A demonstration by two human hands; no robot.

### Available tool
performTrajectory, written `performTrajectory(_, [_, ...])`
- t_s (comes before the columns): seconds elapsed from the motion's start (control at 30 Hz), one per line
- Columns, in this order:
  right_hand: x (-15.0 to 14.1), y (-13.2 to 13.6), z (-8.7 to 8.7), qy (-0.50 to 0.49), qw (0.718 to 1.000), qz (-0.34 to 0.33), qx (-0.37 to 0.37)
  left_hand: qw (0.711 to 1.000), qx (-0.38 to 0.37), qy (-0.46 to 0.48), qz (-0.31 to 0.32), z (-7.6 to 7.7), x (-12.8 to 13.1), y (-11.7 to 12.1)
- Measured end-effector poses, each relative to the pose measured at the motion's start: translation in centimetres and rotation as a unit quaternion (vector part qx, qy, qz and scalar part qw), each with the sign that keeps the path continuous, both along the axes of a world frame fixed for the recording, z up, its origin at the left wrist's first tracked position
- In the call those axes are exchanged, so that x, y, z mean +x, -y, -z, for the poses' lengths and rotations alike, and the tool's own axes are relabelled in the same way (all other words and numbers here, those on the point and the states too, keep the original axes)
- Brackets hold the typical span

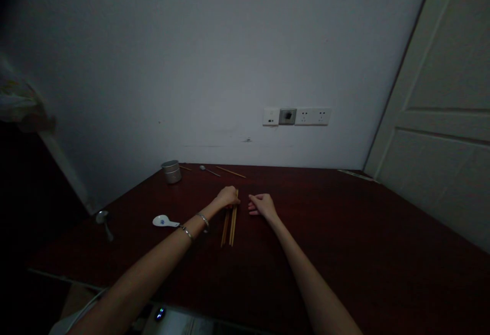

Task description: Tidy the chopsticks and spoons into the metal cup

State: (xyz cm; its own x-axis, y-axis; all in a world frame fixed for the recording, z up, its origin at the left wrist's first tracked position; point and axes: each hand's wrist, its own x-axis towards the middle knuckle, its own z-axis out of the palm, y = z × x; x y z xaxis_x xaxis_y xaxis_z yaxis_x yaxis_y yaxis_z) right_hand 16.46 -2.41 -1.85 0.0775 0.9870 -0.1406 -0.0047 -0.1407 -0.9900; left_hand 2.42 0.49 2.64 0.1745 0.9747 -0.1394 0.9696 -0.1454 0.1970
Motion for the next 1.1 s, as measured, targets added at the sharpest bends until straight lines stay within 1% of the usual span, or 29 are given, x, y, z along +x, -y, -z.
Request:
performTrajectory(0.23, [-0.1, 0.2, 0.3, 0.019, 1.0, -0.022, 0.008, 0.999, 0.03, -0.025, 0.007, 0.1, 0.1, 0.0])
performTrajectory(0.5, [-0.1, 0.3, 0.4, 0.046, 0.999, -0.023, 0.012, 0.998, 0.047, -0.032, 0.011, 0.1, 0.3, 0.0])
performTrajectory(0.63, [-0.2, 0.0, 0.1, 0.055, 0.998, -0.025, 0.016, 0.997, 0.068, -0.028, 0.023, -0.4, -0.1, -0.4])
performTrajectory(0.73, [-0.4, -0.7, -0.5, 0.056, 0.998, -0.021, 0.018, 0.995, 0.093, -0.026, 0.032, -1.8, -0.9, -1.3])
performTrajectory(0.87, [-0.5, -2.5, -1.9, 0.062, 0.997, -0.017, 0.032, 0.991, 0.123, -0.024, 0.04, -4.6, -3.2, -3.5])
performTrajectory(0.97, [-0.4, -4.3, -3.1, 0.08, 0.996, -0.009, 0.048, 0.99, 0.128, -0.051, 0.029, -7.1, -5.9, -5.9])
performTrajectory(1.1, [-0.7, -7.6, -4.1, 0.145, 0.986, -0.005, 0.084, 0.987, 0.133, -0.092, 0.008, -10.2, -10.1, -10.0])
